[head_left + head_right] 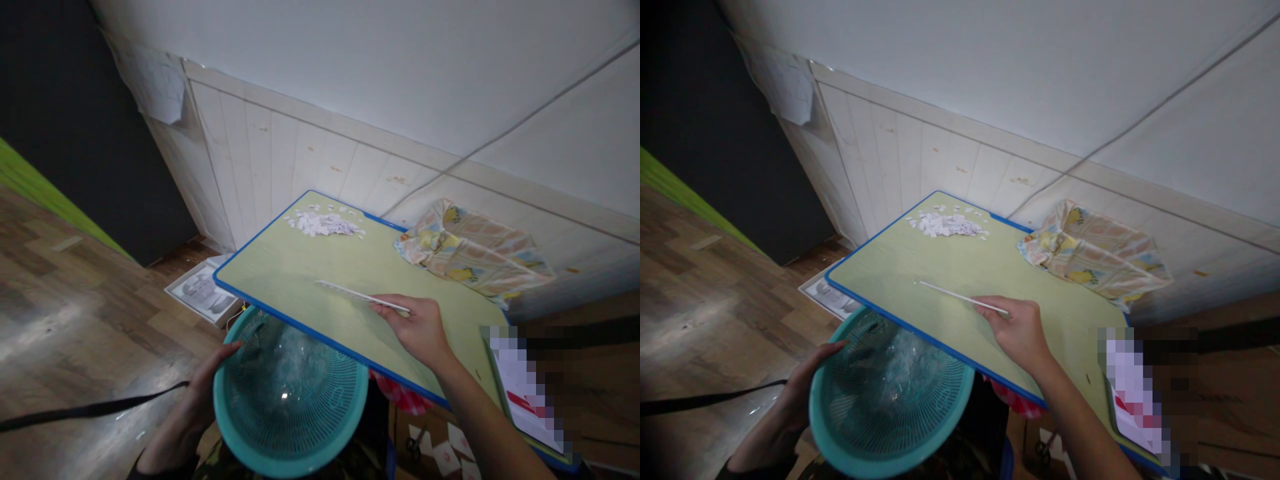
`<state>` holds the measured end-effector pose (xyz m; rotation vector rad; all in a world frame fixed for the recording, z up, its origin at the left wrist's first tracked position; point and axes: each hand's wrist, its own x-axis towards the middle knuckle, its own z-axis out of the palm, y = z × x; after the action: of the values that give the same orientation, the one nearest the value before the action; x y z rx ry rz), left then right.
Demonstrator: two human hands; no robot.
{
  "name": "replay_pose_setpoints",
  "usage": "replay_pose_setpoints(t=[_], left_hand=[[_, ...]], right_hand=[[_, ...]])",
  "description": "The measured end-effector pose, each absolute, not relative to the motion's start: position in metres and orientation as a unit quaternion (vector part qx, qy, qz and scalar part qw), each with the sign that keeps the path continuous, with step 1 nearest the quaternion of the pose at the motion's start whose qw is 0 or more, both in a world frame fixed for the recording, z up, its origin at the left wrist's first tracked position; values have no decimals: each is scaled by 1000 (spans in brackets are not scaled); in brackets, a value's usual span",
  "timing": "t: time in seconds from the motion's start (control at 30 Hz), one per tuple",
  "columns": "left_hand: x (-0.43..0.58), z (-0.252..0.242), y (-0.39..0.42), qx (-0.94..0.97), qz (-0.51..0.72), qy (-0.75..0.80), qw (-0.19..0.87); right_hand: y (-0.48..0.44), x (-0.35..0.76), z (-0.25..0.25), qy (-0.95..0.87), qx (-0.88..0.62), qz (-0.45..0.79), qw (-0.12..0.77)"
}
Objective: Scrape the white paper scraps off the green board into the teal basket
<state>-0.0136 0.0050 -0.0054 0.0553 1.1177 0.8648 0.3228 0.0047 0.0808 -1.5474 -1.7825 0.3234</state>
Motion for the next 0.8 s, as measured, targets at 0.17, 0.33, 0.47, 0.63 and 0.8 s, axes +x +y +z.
replay_pose_setpoints(t=[0.17, 0.33, 0.47, 0.63, 0.8], left_hand=[[-16, -11, 6, 38, 392, 504, 768], [-19, -18, 5, 33, 383, 481, 788], [-15, -11, 5, 21, 386, 487, 783], [-14, -8, 5, 21, 395, 493, 775], [-14, -10, 6, 23, 402, 482, 778]], right_hand=[[10, 325, 87, -683, -610, 99, 389], [25, 325, 81, -694, -598, 115, 385], [22, 328, 83, -709, -587, 130, 369], [11, 335, 96, -721, -588, 127, 343], [15, 333, 98, -712, -592, 112, 360]])
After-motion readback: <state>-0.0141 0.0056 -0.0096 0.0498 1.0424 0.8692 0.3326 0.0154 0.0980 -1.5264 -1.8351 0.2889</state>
